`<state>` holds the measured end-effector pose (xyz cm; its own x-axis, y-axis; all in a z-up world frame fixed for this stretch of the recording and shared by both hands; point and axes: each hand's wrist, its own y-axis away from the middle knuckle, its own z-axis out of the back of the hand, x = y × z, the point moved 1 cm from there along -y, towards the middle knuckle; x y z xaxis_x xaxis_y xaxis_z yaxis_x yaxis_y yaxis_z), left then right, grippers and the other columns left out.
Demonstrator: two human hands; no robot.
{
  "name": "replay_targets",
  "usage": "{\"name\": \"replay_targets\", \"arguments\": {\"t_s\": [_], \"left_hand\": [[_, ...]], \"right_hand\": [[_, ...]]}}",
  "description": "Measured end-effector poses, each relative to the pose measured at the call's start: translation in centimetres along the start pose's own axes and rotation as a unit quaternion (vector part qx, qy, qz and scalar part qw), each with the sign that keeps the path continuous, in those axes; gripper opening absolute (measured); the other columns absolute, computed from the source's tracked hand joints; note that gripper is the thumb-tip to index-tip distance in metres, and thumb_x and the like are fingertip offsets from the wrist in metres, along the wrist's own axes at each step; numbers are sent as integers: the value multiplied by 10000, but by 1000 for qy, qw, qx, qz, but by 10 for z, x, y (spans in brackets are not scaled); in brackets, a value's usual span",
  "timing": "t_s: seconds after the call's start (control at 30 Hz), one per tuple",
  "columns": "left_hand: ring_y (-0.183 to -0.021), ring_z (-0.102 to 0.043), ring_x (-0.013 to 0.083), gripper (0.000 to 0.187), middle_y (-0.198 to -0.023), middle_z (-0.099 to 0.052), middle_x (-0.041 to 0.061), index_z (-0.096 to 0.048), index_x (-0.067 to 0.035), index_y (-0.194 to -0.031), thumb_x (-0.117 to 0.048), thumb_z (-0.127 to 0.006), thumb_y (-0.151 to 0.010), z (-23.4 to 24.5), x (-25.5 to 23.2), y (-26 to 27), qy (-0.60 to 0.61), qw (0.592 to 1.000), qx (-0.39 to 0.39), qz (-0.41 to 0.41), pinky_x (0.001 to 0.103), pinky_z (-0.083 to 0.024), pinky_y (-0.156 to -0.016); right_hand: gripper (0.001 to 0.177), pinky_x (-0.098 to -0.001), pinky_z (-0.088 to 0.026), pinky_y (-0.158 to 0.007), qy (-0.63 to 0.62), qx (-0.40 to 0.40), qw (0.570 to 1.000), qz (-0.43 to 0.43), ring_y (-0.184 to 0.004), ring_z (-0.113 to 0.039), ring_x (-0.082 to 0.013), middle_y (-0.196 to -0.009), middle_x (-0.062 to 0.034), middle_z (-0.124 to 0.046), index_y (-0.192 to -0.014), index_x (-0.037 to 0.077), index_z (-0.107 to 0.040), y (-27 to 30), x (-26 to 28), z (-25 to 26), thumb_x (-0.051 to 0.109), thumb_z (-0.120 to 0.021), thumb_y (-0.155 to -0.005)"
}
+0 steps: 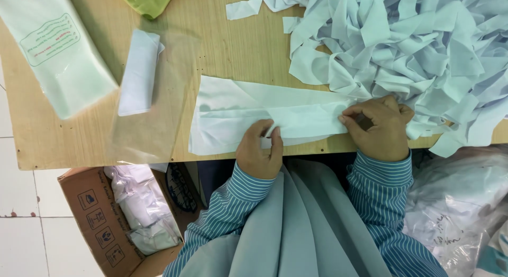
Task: Folding small fabric pieces and placing them into plastic sleeves and a cardboard box
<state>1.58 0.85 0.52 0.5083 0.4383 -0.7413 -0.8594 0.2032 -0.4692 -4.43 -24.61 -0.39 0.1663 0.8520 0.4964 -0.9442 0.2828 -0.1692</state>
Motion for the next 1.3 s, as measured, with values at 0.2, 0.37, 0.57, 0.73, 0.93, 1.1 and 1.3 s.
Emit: {"name": "replay_targets", "arguments": {"t_s": [0.2,0.37,0.57,0.73,0.93,1.1,1.3], "left_hand": [[-795,-587,205,287,-860,-646,-4,-703,-135,-1153,-135,-692,-866,8,18,-3,-157,986,-41,-40,378,-412,-850],[-976,-538,214,204,-1029,-649,-48,-763,-238,-1039,-211,-660,-865,8,30,3,-212,974,-52,-64,414,-305,-912],[-1359,-529,305,378,-1427,-624,56,-702,-154,-1271,-378,-473,-1071,-9,-2,10,-167,978,4,-124,498,-178,-1156],[-1518,-392,318,642,-1607,-470,95,-527,-88,-1494,-536,-397,-1055,-30,-3,23,-158,968,103,-168,546,-86,-1278],[-1533,-358,338,721,-1639,-410,113,-460,-84,-1540,-562,-487,-1001,-33,5,29,-186,955,153,-172,592,-139,-1277],[-1500,-409,363,660,-1591,-472,153,-522,-47,-1487,-479,-602,-994,-34,7,28,-119,968,158,-152,553,-195,-1269],[-1468,-459,365,519,-1516,-552,148,-621,-66,-1389,-391,-659,-986,-51,2,12,-88,971,149,-168,549,-298,-1246]], "right_hand": [[123,-338,-463,-893,-99,-13,994,51,-909,-566,-220,-850,-14,-726,-981,156,-808,-7,1,0,105,-867,-885],[145,-363,-479,-886,-87,-22,994,61,-927,-562,-244,-867,-26,-707,-1018,142,-803,-8,29,20,97,-870,-897],[156,-381,-483,-845,-78,-61,984,146,-925,-553,-280,-1003,-95,-709,-1087,119,-837,-10,42,14,93,-837,-933],[105,-374,-419,-817,-83,-22,979,185,-896,-602,-282,-962,-80,-714,-1025,119,-822,-11,62,5,93,-798,-926],[83,-396,-427,-797,-126,-14,975,183,-855,-620,-313,-930,-103,-721,-995,75,-820,-12,60,6,56,-808,-915],[82,-356,-361,-886,-87,-98,978,160,-900,-631,-242,-965,-25,-718,-1050,139,-834,-12,32,2,164,-828,-972],[184,-351,-364,-913,-56,-187,969,154,-1027,-600,-280,-1096,-90,-725,-1170,43,-826,-22,18,6,-16,-701,-1049]]}}
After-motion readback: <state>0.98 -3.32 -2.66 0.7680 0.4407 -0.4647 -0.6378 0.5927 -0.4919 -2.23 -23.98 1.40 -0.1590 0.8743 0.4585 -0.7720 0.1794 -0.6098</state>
